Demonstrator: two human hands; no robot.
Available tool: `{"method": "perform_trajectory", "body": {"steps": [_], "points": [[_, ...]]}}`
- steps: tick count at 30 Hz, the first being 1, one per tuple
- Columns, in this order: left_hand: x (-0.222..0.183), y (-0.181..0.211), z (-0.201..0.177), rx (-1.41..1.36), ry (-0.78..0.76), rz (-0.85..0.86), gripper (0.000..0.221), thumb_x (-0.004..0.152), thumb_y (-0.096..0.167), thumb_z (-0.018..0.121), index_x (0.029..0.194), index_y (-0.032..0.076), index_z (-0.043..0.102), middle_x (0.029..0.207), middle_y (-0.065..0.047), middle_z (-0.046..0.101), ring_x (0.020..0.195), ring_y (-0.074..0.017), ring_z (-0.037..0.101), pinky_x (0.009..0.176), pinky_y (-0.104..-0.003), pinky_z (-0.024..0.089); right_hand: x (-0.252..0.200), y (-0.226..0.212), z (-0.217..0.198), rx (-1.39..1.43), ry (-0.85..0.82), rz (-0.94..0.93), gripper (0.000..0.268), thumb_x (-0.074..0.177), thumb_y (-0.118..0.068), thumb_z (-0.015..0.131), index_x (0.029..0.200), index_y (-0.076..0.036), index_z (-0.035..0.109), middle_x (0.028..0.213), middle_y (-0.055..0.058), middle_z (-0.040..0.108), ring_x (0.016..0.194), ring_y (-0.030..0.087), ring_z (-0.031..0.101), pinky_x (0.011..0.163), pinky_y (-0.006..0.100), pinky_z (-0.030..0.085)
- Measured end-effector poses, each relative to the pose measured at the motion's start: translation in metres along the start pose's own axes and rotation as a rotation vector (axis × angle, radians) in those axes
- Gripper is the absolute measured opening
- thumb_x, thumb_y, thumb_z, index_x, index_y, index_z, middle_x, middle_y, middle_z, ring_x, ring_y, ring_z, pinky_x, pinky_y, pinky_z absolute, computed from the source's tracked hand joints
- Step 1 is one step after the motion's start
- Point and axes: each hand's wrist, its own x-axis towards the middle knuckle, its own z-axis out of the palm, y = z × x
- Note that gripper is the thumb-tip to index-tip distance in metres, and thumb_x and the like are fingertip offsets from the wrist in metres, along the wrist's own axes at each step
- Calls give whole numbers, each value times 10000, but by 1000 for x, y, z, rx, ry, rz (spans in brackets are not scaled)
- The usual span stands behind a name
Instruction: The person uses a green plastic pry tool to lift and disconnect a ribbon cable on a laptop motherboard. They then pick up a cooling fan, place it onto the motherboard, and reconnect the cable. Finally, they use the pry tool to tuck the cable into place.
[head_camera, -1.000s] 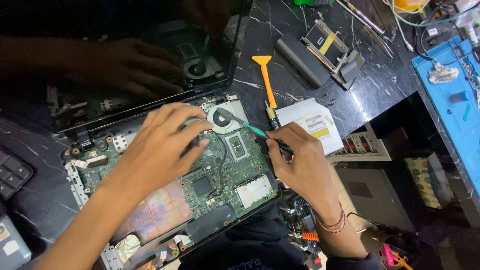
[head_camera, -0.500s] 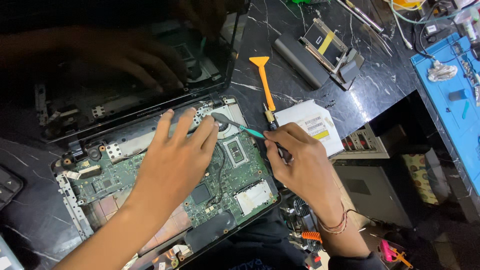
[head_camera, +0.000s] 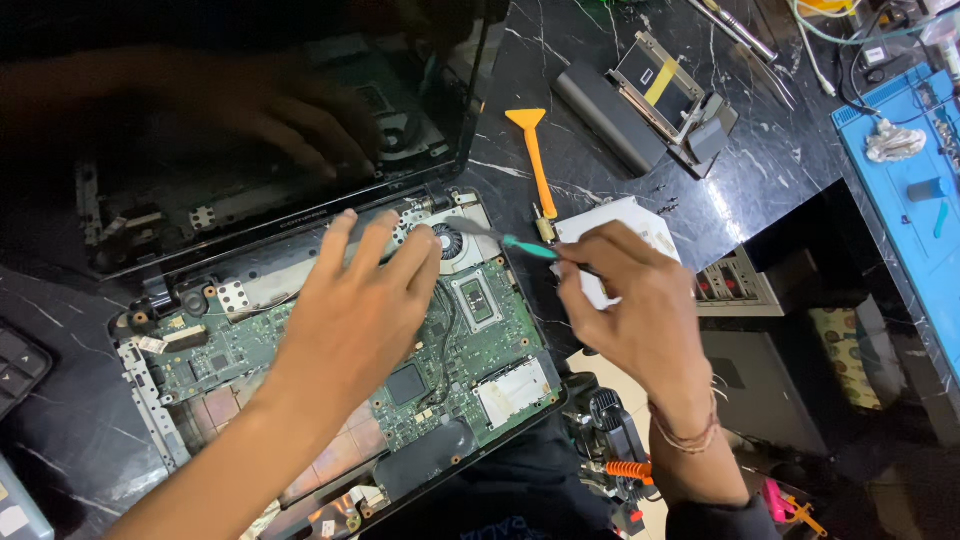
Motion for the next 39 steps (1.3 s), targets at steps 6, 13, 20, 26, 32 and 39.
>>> {"method": "perform_trajectory", "body": {"steps": [6,13,20,26,32,39], "points": [[0,3,0,-12,18,-7,393,1000,169,712,1391,193,743,1300,-8,636,1269,-281,615,1176,-511,501,0,3,-4,-27,-25,18,101,995,-86,690,964,-70,785,961,4,744,447,157,488,540,332,398],[-2,5,3,-2,10,-11,425,1006,194,704,1429,188,746,1328,-8,642,1291,-281,612,1177,-505,504,5,9,-2,38,-111,-30,164,984,-70,680,1015,-12,830,965,73,768,540,184,609,521,335,498],[-1,6,1,15,2,-11,383,1012,217,721,1392,181,757,1300,5,643,1277,-268,622,1185,-494,510,6,13,-1,9,-90,-91,138,1013,-61,679,1033,-46,815,963,55,755,626,210,656,572,341,521],[-2,8,3,31,-11,-10,422,1004,224,729,1423,177,743,1319,4,632,1289,-267,617,1190,-496,508,8,14,1,30,-73,-53,110,993,-72,701,1029,-73,805,981,30,750,662,222,639,638,346,493],[-1,8,0,45,25,-23,306,1039,209,716,1338,175,769,1269,11,630,1250,-258,629,1171,-480,522,10,11,-9,11,-108,-54,102,981,-88,700,1008,-88,799,965,30,763,644,214,636,635,347,486],[0,9,0,59,-2,-16,288,1011,181,758,1298,156,766,1288,2,635,1216,-258,639,1164,-482,521,7,13,-17,9,-143,37,92,963,-82,686,993,-90,772,946,12,743,593,206,583,623,364,443]]}}
